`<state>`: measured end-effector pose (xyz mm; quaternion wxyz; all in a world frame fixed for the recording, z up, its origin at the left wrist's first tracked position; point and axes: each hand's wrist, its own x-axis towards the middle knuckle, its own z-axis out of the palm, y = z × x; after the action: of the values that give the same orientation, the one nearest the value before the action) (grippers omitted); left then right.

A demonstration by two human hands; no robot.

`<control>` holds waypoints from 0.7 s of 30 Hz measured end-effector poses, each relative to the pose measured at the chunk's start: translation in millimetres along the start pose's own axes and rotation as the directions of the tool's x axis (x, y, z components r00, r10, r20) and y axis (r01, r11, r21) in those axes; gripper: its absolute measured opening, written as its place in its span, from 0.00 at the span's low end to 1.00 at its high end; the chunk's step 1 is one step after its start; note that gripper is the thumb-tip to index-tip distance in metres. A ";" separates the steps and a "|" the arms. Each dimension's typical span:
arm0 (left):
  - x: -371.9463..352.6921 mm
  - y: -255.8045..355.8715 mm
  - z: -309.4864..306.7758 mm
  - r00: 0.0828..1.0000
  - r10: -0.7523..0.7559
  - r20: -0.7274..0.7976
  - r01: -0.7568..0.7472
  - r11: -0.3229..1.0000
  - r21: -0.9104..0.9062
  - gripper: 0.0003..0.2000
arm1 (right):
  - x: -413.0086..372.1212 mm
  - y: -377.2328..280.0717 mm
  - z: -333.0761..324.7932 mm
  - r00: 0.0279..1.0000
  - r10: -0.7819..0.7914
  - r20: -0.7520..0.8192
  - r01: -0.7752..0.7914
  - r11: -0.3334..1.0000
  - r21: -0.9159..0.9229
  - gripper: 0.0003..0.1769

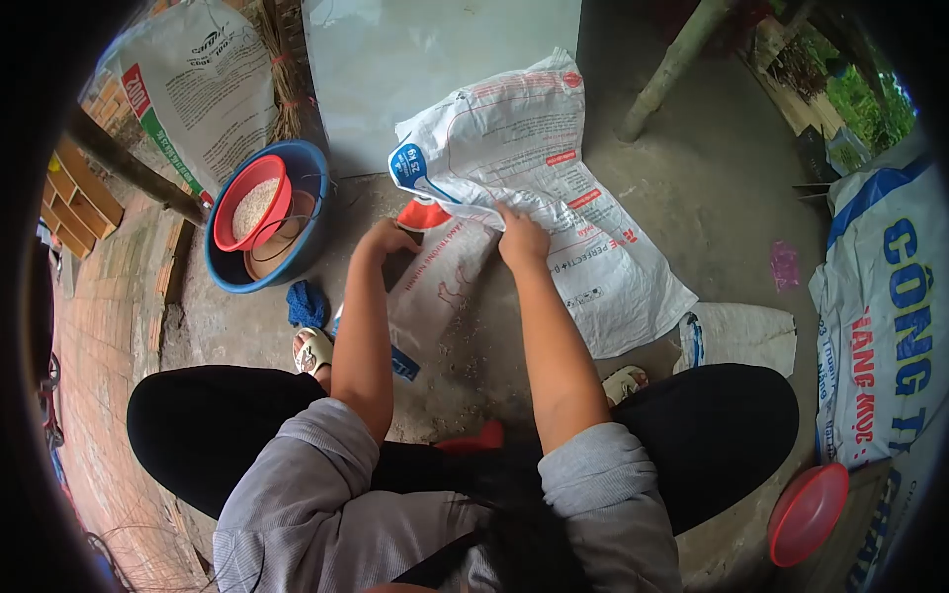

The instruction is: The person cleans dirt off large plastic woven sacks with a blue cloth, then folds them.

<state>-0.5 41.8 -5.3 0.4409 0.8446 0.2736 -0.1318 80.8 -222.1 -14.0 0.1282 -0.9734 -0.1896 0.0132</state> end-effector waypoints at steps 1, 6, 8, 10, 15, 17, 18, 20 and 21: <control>24.7 -21.4 -14.7 0.997 0.077 -0.022 -0.077 0.997 0.012 0.22 | 3.4 10.2 -6.1 0.999 0.010 -0.042 -0.010 1.000 0.004 0.34; -59.2 21.0 -113.5 0.922 0.168 -0.349 -0.304 0.872 -0.383 0.18 | -10.3 25.0 -19.1 0.983 0.069 -0.170 -0.071 0.997 -0.004 0.33; -108.1 50.6 -140.4 0.854 0.175 -0.490 -0.401 0.822 -0.404 0.14 | -24.0 17.0 -5.2 0.985 -0.124 -0.123 0.127 0.992 0.015 0.34; -133.4 57.8 -164.2 0.750 0.214 -0.626 -0.471 0.837 -0.278 0.14 | -38.7 0.6 14.8 0.973 -0.233 -0.003 0.233 0.972 -0.015 0.33; -182.7 82.0 -176.3 0.648 0.282 -0.708 -0.627 0.724 -0.286 0.13 | -81.7 -10.2 72.8 0.795 -0.454 0.403 0.528 0.845 -0.089 0.41; -178.7 86.6 -166.0 0.676 0.334 -0.658 -0.657 0.678 -0.331 0.13 | -102.1 -14.2 80.7 0.653 -0.459 0.602 0.609 0.791 -0.056 0.42; -173.8 91.2 -158.4 0.692 0.338 -0.638 -0.651 0.674 -0.349 0.13 | -108.5 -15.6 80.3 0.634 -0.472 0.613 0.619 0.785 -0.036 0.41; -159.2 101.7 -139.6 0.756 0.357 -0.549 -0.599 0.716 -0.358 0.15 | -113.5 -15.3 74.4 0.614 -0.479 0.628 0.626 0.780 -0.017 0.40; -143.0 102.0 -127.9 0.776 0.392 -0.495 -0.602 0.696 -0.392 0.15 | -113.8 -16.2 68.6 0.612 -0.477 0.631 0.546 0.832 0.100 0.38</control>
<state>-60.4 49.7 203.4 0.6143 0.7400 0.1339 0.2389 -35.8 -233.2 -78.8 0.0052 -0.8203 -0.4915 0.2924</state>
